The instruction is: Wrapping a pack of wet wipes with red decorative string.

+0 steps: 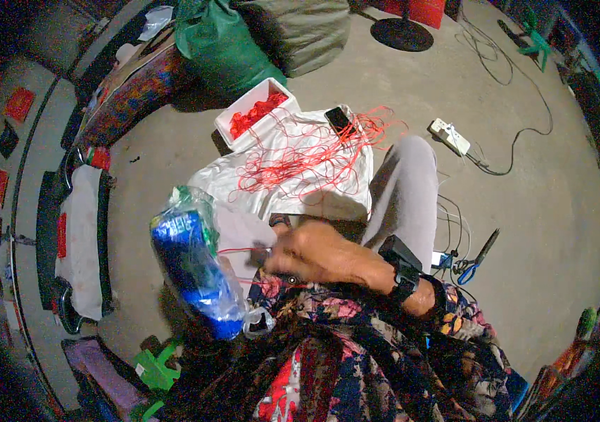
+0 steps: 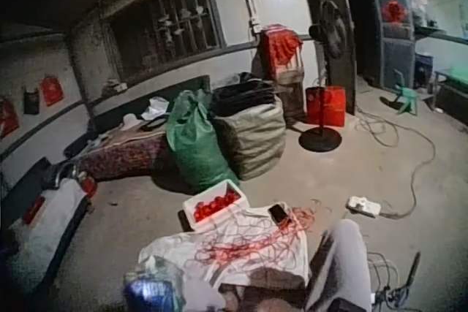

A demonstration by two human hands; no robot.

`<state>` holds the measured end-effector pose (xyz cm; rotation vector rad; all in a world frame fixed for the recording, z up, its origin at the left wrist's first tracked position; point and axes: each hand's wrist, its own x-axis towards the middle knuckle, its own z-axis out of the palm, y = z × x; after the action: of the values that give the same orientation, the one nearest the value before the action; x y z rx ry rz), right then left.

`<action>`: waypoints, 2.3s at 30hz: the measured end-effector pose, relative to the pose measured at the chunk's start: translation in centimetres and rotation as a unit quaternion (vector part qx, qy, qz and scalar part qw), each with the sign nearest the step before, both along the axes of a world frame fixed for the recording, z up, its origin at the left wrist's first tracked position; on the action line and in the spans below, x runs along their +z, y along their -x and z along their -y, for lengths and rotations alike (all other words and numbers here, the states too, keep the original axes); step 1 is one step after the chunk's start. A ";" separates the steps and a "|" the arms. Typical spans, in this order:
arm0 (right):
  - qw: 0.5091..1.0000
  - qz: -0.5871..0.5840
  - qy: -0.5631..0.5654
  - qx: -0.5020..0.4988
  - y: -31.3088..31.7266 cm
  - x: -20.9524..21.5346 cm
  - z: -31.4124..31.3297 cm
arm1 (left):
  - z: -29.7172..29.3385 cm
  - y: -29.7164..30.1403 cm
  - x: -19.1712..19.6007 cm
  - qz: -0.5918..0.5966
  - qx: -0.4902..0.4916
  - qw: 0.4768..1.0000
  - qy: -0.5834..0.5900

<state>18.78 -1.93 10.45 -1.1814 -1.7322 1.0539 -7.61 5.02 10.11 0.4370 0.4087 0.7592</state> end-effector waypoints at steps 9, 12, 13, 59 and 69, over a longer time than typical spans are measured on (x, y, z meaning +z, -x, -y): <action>0.956 -0.242 0.106 0.127 2.8 0.7 -0.5 | 2.8 0.1 10.0 -0.265 -0.035 0.961 -0.064; 0.972 -0.188 0.118 0.079 2.5 2.1 -0.1 | 1.1 -0.1 11.3 -0.293 -0.127 0.946 -0.060; 0.975 -0.163 0.111 0.099 2.0 1.9 -0.1 | 0.8 0.1 11.0 -0.283 -0.146 0.944 -0.082; 0.989 0.136 0.026 0.059 2.0 -3.3 7.3 | 3.2 -1.4 5.9 -0.522 -0.216 0.794 -0.227; 0.979 0.195 -0.047 0.040 0.7 4.2 5.0 | -1.7 -0.4 4.1 -0.488 -0.108 0.710 -0.496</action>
<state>18.05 -6.95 14.63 -1.3325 -2.1225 0.8123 -7.21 6.76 14.20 1.9335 0.9025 0.3883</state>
